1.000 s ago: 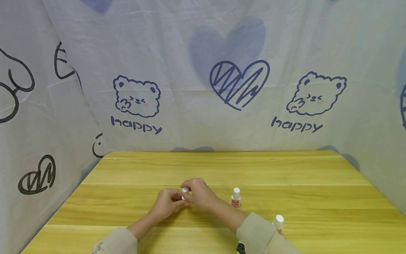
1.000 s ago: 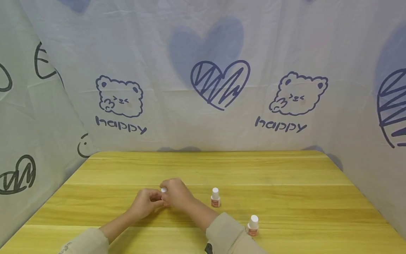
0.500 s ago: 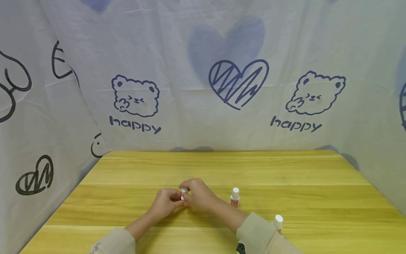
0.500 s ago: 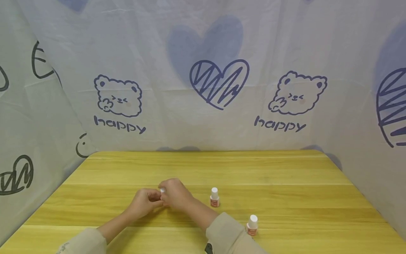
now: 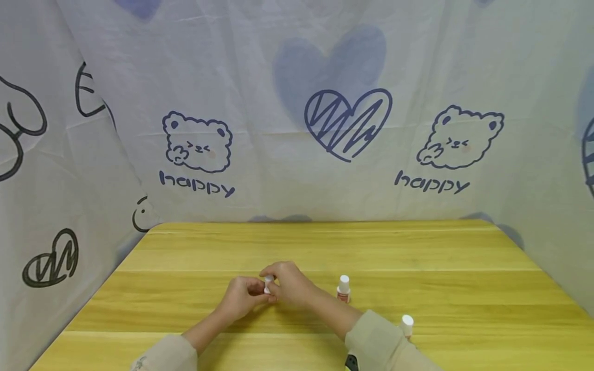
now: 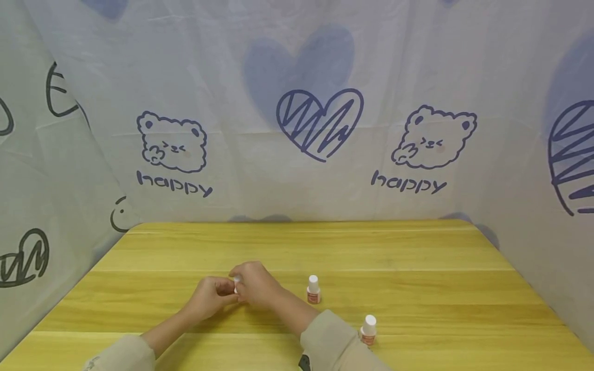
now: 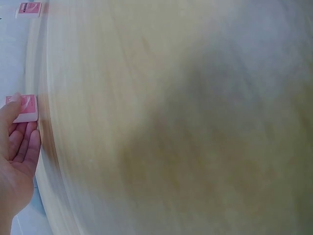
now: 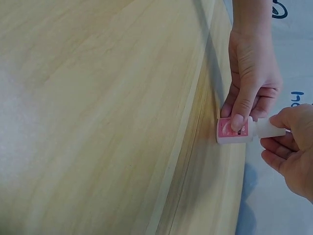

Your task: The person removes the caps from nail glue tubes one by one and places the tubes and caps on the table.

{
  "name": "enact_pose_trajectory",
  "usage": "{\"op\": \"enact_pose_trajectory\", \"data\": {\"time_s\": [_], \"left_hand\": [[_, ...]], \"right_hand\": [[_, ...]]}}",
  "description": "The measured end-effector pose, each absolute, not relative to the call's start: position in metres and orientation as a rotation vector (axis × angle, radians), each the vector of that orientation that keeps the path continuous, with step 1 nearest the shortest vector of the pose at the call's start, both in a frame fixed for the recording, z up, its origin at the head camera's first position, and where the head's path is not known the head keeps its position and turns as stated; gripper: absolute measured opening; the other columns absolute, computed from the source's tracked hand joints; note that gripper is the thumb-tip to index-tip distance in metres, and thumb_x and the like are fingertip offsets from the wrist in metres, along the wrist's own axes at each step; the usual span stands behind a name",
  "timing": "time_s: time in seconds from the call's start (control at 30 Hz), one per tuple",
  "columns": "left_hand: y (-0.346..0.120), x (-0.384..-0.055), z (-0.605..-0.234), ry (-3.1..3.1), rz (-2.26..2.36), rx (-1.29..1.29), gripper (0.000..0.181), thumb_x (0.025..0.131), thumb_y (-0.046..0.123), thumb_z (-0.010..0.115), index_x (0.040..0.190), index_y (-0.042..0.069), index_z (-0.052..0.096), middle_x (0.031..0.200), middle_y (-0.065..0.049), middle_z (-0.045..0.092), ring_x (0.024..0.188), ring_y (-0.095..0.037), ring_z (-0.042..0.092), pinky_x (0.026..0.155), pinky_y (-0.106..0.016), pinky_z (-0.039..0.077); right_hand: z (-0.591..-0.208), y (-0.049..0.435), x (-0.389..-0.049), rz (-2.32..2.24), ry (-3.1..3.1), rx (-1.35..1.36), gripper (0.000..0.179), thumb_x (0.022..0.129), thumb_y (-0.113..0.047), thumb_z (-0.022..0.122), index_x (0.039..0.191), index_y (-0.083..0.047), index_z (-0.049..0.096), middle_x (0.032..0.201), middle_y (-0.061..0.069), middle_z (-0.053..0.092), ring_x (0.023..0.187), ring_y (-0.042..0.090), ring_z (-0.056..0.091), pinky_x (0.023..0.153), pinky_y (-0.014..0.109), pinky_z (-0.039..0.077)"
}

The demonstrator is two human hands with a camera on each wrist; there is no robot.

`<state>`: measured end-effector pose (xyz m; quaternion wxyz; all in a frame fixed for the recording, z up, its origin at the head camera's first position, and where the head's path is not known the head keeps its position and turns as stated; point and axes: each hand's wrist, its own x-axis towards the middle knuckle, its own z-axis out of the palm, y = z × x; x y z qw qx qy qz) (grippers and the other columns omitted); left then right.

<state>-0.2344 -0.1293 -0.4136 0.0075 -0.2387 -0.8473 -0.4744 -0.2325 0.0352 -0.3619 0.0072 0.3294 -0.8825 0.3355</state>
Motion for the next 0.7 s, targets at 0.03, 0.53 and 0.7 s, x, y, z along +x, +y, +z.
{"op": "enact_pose_trajectory", "data": {"time_s": [0.03, 0.53, 0.7], "left_hand": [[-0.1292, -0.2347, -0.414, -2.65, -1.475, -0.746, 0.018, 0.078, 0.013, 0.073, 0.087, -0.002, 0.071, 0.084, -0.014, 0.072, 0.076, -0.019, 0.07, 0.067, -0.016, 0.054], [-0.1283, -0.2344, -0.4163, -2.678, -1.488, -0.717, 0.019, 0.079, 0.013, 0.072, 0.091, -0.001, 0.072, 0.086, -0.015, 0.072, 0.077, -0.016, 0.07, 0.067, -0.019, 0.056], [-0.1281, -0.2349, -0.4165, -2.659, -1.506, -0.728, 0.02, 0.079, 0.013, 0.072, 0.092, -0.002, 0.071, 0.087, -0.016, 0.072, 0.077, -0.014, 0.07, 0.067, -0.018, 0.055]], "right_hand": [[-0.3616, 0.0352, -0.2324, 1.053, -2.763, 1.024, 0.021, 0.086, 0.003, 0.059, 0.106, 0.006, 0.065, 0.106, 0.017, 0.068, 0.102, 0.025, 0.062, 0.081, 0.028, 0.054], [-0.3686, 0.037, -0.2336, 1.143, -2.685, 0.862, 0.006, 0.083, -0.009, 0.069, 0.081, -0.004, 0.067, 0.081, 0.006, 0.069, 0.074, 0.012, 0.057, 0.065, 0.018, 0.045], [-0.3668, 0.0371, -0.2335, 1.146, -2.709, 0.852, 0.005, 0.083, -0.008, 0.068, 0.082, -0.003, 0.068, 0.081, 0.005, 0.069, 0.071, 0.006, 0.054, 0.063, 0.015, 0.044]]}}
